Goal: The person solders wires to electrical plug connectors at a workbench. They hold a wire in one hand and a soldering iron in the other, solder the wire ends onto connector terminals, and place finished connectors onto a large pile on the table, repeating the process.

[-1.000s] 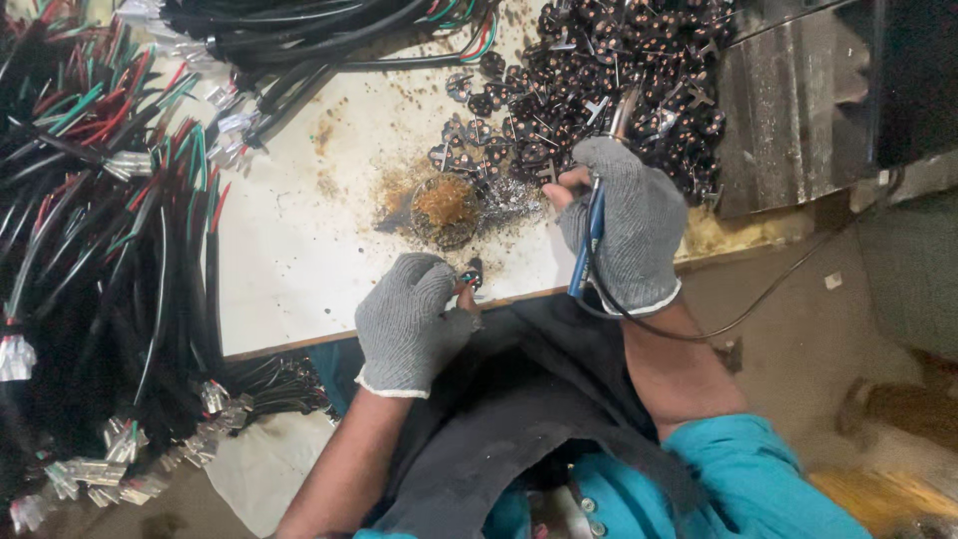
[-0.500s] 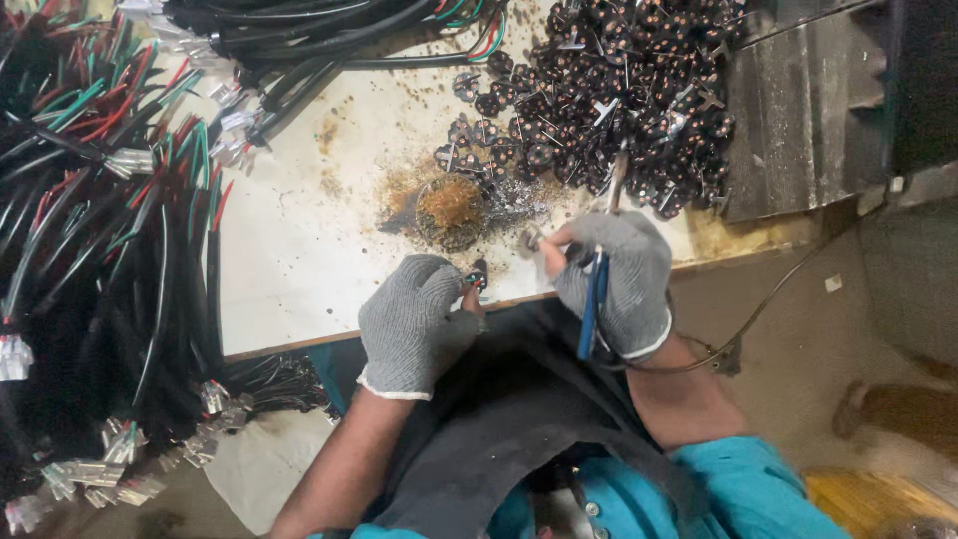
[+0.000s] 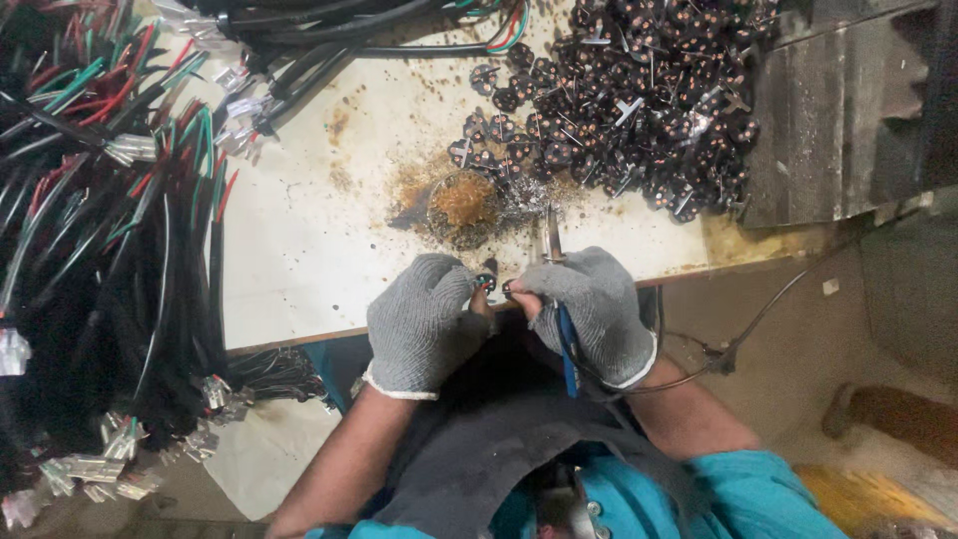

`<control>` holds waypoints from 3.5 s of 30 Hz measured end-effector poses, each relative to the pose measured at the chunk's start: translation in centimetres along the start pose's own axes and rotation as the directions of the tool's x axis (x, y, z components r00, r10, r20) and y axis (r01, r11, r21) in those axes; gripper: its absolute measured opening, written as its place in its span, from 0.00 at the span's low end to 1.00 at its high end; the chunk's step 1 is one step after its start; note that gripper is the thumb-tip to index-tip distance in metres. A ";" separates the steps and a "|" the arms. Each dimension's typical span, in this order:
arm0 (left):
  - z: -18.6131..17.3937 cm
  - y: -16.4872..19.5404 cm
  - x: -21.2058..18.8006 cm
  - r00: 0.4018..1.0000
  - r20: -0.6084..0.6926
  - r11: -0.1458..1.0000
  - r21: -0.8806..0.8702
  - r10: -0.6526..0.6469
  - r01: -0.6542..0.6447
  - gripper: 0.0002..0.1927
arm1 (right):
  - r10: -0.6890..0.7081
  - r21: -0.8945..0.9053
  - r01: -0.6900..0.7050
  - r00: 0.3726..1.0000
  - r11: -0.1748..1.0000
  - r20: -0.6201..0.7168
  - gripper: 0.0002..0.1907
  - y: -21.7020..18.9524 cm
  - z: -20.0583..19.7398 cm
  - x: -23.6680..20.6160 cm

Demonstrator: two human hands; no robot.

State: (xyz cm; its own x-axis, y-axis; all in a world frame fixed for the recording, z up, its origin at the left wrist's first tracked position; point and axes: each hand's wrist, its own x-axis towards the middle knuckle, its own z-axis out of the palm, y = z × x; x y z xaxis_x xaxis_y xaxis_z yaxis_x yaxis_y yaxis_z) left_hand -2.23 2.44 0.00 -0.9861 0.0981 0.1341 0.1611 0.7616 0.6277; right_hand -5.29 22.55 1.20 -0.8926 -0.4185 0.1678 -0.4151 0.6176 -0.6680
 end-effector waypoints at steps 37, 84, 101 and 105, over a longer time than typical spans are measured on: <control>-7.4 -0.4 -3.9 0.990 0.139 0.998 0.055 0.004 -0.012 0.15 | -0.096 -0.004 0.097 0.981 0.995 -0.170 0.04 0.7 -0.9 1.0; -17.6 -6.3 -2.2 0.960 -0.185 0.553 0.788 -0.209 0.272 0.07 | -0.160 0.020 0.160 0.987 0.987 -0.020 0.07 0.3 -0.6 3.1; -4.4 -4.1 -2.8 0.989 0.143 0.938 -0.338 -0.031 0.078 0.13 | -0.242 0.122 0.262 0.957 0.957 -0.161 0.11 0.6 -1.4 1.6; -5.4 -1.0 -1.7 0.739 0.641 0.814 -0.306 -0.208 0.494 0.14 | 0.465 0.779 -0.459 0.850 0.427 0.247 0.12 0.2 -2.2 -1.0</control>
State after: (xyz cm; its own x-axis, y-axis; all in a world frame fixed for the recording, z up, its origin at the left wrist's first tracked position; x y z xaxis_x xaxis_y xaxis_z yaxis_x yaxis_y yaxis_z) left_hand -0.50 -2.00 3.27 -0.7884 0.3247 -0.5225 -0.3437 0.4720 0.8119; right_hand -4.87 24.55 2.56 -0.9085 -0.2333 -0.3467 0.3697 -0.0623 -0.9270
